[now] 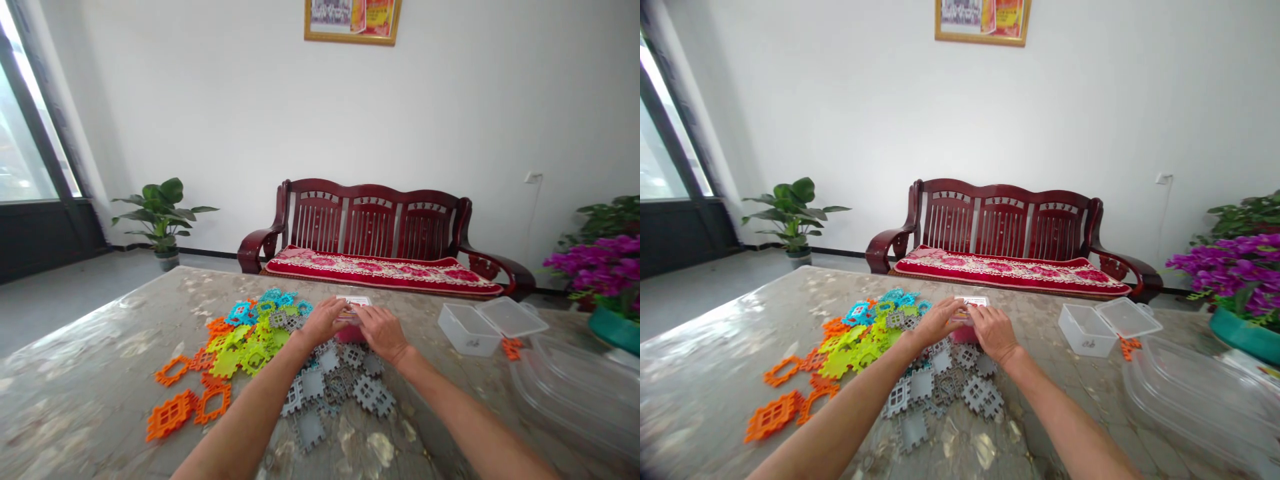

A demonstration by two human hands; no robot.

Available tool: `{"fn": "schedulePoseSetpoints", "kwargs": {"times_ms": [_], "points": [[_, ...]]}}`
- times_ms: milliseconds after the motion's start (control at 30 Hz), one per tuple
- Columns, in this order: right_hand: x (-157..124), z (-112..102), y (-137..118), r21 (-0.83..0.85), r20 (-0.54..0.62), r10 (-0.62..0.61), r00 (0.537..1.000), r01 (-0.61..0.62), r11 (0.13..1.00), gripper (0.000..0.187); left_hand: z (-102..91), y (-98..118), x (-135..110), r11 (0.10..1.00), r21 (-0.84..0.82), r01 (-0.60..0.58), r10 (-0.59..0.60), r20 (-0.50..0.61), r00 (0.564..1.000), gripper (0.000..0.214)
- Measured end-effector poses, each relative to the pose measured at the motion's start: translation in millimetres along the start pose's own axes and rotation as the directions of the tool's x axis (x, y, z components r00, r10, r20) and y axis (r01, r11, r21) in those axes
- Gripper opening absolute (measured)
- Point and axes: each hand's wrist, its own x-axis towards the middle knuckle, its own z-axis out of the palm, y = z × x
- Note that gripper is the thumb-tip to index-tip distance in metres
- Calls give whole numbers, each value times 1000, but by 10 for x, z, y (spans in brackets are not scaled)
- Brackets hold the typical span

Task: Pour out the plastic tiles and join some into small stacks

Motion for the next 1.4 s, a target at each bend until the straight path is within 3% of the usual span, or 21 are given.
{"fn": "schedulePoseSetpoints", "kwargs": {"times_ms": [67,167,300,467,567,833,900,1000,1100,1233,1400], "points": [[-86,34,-32,137,-133,186,974,-168,976,33,14,8,-3,1000,14,25,-25,5,1000,28],[-186,121,-95,416,-258,457,851,-329,848,27,9,37,18,997,31,66,-67,24,997,27],[-176,266,-154,653,-253,645,721,-365,664,23,-25,74,51,996,21,86,-87,55,995,25],[-63,419,-150,794,-185,787,589,-382,472,28,-24,72,37,994,0,111,-110,67,992,27],[-31,489,-121,785,-184,803,567,-407,467,32,-6,74,36,994,12,111,-112,77,991,26],[32,600,4,788,-182,783,594,-388,478,42,-20,155,92,992,98,80,-91,118,989,16],[20,617,1,806,-169,799,577,-385,449,41,-21,163,97,990,116,82,-97,129,987,16],[-76,681,-65,849,-115,875,471,-411,333,36,-1,162,95,988,117,105,-119,121,986,15],[-209,768,-183,902,17,927,375,-406,147,28,28,158,91,988,103,116,-127,109,986,14],[-245,762,-331,920,204,907,367,-390,-49,28,59,154,95,989,92,115,-124,103,987,13],[-93,588,-419,931,261,897,356,-337,-137,32,68,163,104,981,123,153,-168,120,978,14]]}}
